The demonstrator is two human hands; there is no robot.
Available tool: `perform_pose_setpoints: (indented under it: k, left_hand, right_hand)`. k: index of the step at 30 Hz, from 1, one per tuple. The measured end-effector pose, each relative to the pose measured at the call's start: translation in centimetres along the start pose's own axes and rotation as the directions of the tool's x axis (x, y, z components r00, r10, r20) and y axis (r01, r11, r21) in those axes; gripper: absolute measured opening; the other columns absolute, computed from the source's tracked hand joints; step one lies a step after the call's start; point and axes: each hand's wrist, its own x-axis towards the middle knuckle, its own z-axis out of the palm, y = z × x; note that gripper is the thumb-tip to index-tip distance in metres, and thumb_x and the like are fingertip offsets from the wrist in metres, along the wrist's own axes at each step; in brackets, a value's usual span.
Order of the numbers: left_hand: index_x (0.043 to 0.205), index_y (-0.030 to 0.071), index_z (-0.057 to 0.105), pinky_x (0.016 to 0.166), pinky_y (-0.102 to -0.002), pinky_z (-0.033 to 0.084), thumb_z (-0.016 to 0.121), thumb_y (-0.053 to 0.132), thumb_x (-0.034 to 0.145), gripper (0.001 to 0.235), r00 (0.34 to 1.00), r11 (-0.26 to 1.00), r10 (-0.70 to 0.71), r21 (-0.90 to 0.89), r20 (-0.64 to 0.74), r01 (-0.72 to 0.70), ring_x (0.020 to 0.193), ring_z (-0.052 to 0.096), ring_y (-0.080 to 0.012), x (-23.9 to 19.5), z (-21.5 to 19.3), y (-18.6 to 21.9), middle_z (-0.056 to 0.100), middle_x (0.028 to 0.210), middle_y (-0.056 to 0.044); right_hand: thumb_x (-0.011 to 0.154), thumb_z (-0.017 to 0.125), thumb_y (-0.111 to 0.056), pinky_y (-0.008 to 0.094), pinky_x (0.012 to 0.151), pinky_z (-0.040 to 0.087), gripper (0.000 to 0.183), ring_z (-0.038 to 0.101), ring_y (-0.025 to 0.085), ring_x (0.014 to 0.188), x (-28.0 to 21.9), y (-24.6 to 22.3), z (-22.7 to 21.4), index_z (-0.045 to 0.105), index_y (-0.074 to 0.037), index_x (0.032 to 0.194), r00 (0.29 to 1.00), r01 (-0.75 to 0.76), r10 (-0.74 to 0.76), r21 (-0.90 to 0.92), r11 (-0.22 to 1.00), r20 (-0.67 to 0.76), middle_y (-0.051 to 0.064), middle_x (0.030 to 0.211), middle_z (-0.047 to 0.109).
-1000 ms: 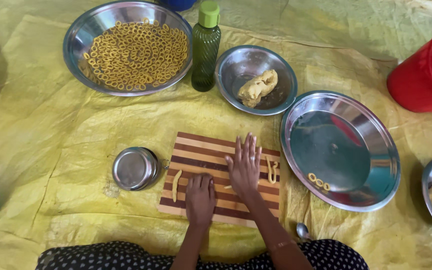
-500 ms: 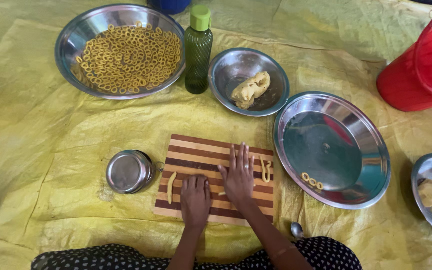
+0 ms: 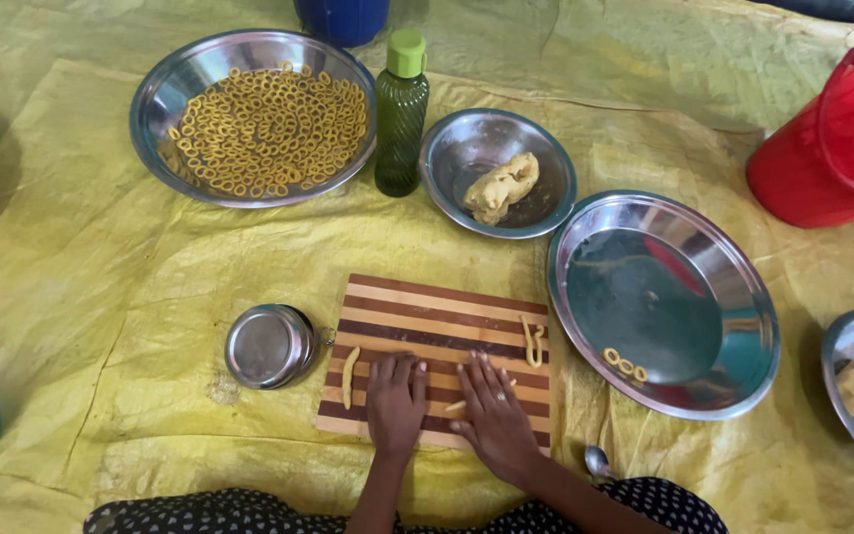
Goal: The person sits on a yellow tarp and shapes dough into small rings by rolling thin strips on a wooden board and joining the ends. The finished rings are placed into a metal tray. A bowl of dough, a bottle of oil, and a tray of finished rings are visible nearby.
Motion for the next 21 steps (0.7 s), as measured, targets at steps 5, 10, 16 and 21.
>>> perform_pose_setpoints:
  k: [5,10,16,21]
  left_hand:
    - [0.101,0.004,0.071,0.088,-0.042,0.055,0.061,0.023,0.098,0.022,0.996,0.998,-0.07,0.007,0.05,0.07,0.099,0.065,-0.0273,-0.2,0.3,-0.2,0.068,0.102,-0.012]
    - [0.1,0.002,0.071,0.089,-0.044,0.055,0.061,0.021,0.096,0.022,0.999,0.999,0.022,0.026,-0.026,-0.022,0.102,0.064,-0.0298,0.2,0.1,0.1,0.068,0.104,-0.014]
    - [0.099,0.001,0.072,0.091,-0.045,0.053,0.061,0.02,0.096,0.022,1.0,1.0,0.009,0.008,-0.006,-0.009,0.104,0.063,-0.0319,0.1,-0.3,0.4,0.069,0.103,-0.014]
    - [0.101,0.002,0.071,0.093,-0.045,0.053,0.061,0.022,0.096,0.023,1.0,0.999,-0.002,0.033,0.001,0.002,0.104,0.063,-0.0307,0.0,0.0,0.1,0.067,0.103,-0.014]
  right_hand:
    - [0.105,0.02,-0.056,0.05,0.124,0.002,0.077,0.001,0.031,0.155,8.8,-0.1,1.0,0.009,-0.002,0.16,0.977,-0.052,0.028,-0.113,0.992,-0.21,0.02,0.167,0.006]
    - [0.105,0.014,-0.058,0.05,0.125,0.003,0.076,-0.002,0.029,0.156,18.5,1.0,0.2,0.011,-0.007,0.161,0.931,-0.2,0.188,-0.008,0.98,-0.314,0.018,0.17,0.001]
    - [0.106,0.016,-0.057,0.049,0.128,0.005,0.077,-0.002,0.03,0.158,19.4,1.0,0.0,0.013,-0.005,0.162,0.875,-0.236,0.25,0.085,0.968,-0.415,0.019,0.171,0.002]
    - [0.104,0.02,-0.059,0.049,0.125,0.004,0.079,0.0,0.03,0.156,13.7,-0.5,1.3,0.013,-0.005,0.16,0.923,-0.277,0.277,0.036,0.96,-0.268,0.019,0.168,0.003]
